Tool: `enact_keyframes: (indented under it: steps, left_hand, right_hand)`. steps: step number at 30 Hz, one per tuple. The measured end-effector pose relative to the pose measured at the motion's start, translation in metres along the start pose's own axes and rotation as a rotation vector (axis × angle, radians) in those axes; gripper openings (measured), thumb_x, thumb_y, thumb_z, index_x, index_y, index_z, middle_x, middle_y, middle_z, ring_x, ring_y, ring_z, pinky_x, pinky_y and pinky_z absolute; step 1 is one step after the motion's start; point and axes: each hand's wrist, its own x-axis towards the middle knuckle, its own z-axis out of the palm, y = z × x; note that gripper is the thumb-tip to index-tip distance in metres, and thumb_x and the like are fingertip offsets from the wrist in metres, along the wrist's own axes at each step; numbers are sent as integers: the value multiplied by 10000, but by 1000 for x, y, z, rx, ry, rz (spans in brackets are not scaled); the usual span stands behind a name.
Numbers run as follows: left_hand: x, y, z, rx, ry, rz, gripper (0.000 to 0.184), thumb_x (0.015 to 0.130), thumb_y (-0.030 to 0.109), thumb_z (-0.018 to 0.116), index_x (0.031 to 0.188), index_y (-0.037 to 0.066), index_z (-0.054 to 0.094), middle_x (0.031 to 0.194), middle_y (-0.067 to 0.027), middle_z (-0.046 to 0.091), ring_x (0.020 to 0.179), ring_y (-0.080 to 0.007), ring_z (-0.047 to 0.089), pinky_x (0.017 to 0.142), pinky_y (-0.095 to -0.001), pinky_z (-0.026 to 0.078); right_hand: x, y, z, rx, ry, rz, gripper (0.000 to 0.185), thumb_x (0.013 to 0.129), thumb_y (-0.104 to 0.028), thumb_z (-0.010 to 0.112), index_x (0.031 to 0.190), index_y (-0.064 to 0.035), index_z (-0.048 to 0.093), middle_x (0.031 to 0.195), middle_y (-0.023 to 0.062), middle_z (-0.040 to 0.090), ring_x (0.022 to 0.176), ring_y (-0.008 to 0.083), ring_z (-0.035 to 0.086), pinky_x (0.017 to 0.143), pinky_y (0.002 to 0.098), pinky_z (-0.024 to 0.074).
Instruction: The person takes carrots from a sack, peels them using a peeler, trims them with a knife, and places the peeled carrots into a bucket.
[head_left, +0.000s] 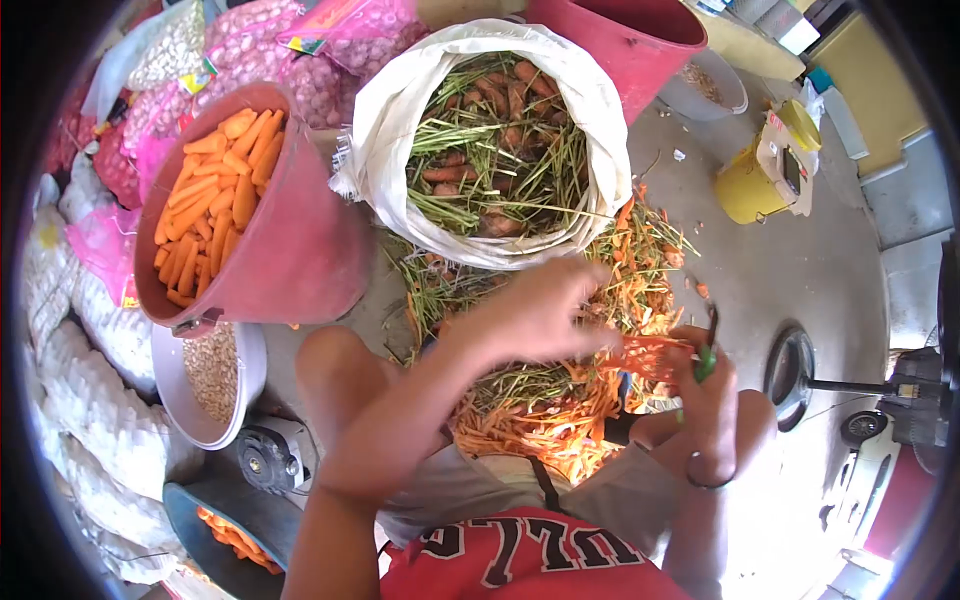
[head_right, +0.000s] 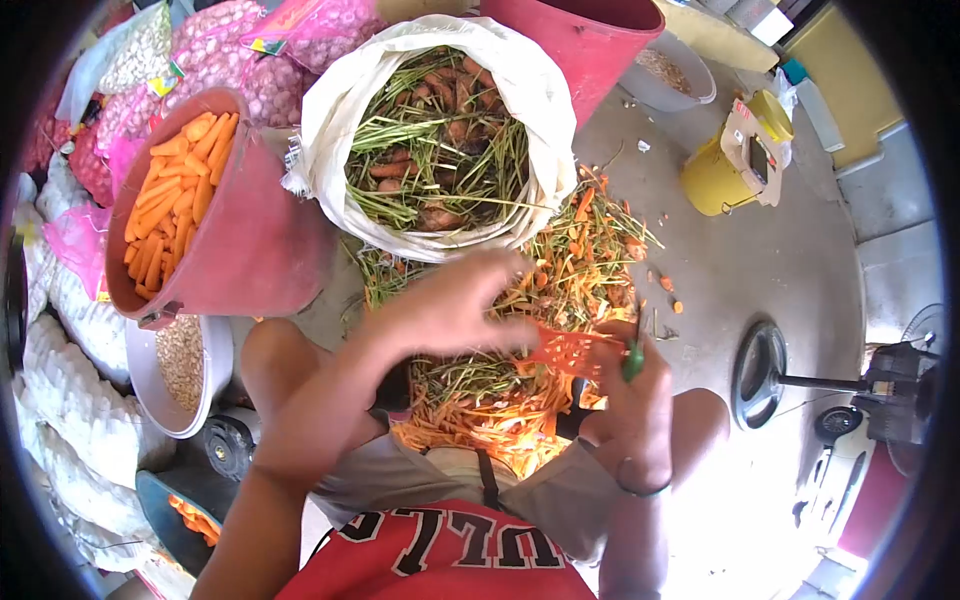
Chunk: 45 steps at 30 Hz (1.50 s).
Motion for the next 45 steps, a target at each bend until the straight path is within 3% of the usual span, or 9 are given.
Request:
enact_keyframes:
  steps: [3,4,7,10,20,26,27,36,45]
  left_hand:
    - [37,-70,-53,169,275,-329,344,952,323,634,1126,28,666,1160,-167,678,999,-304,671,915,-399,522]
    - [46,-117,-67,231,345,-361,255,967,263,585,999,32,686,865,-164,680,762,-273,667,737,-406,522]
    - [43,-209,-99,656,72,-587,205,895,174,591,919,20,724,936,-212,708,889,-376,688,808,-459,526]
    - [30,-224,-80,607,68,-697,327,888,284,633,1150,96,690,1084,-213,687,1030,-366,656,891,-431,511]
    - [59,-263,-90,602,-436,-668,581,874,299,636,1424,207,472,1208,-153,666,1096,-307,623,932,-367,485]
    - [57,-173,-114,409,-268,-567,493,676,199,854,1021,-30,589,1011,-115,714,834,-190,692,758,-334,536]
    - [59,-163,-126,407,-262,-595,784,623,258,895,1241,-54,526,1091,-168,681,993,-239,653,887,-370,504]
    - [76,-30,-203,-409,167,-381,549,895,248,713,1353,27,507,1152,-77,646,1014,-169,642,868,-328,527]
    - [23,38,-16,-1020,520,-53,410,933,215,687,1254,32,510,1175,-94,596,1112,-197,594,930,-370,515]
  right_hand:
    - [9,17,-34,-40,25,-59,147,938,-71,623,1067,-12,665,752,19,657,560,45,530,506,223,451]
    - [11,21,-42,-77,17,-83,143,942,-70,620,1063,-12,666,740,21,653,556,42,530,505,227,451]
    - [16,45,-38,-170,-35,-71,149,936,-66,621,1065,-6,663,762,77,673,608,115,611,558,276,489]
    - [0,46,-19,-196,-120,-317,178,905,-62,634,1067,11,649,907,185,671,797,329,665,721,405,511]
    - [-22,62,-19,-357,-198,-481,228,873,-62,639,1084,23,625,948,208,643,879,388,640,760,441,508]
    - [-17,76,-14,-372,-203,-464,236,873,-82,639,1089,12,626,946,213,659,869,396,644,761,443,520]
    - [-16,79,-14,-378,-207,-507,246,873,-99,645,1095,6,628,939,211,660,861,398,647,755,450,521]
    - [-18,74,-7,-371,-162,-548,251,875,-118,645,1115,-43,645,913,191,656,850,384,653,732,458,526]
    - [-30,55,25,-101,-169,-353,191,931,-167,587,1086,-71,645,905,245,671,818,406,658,732,463,507]
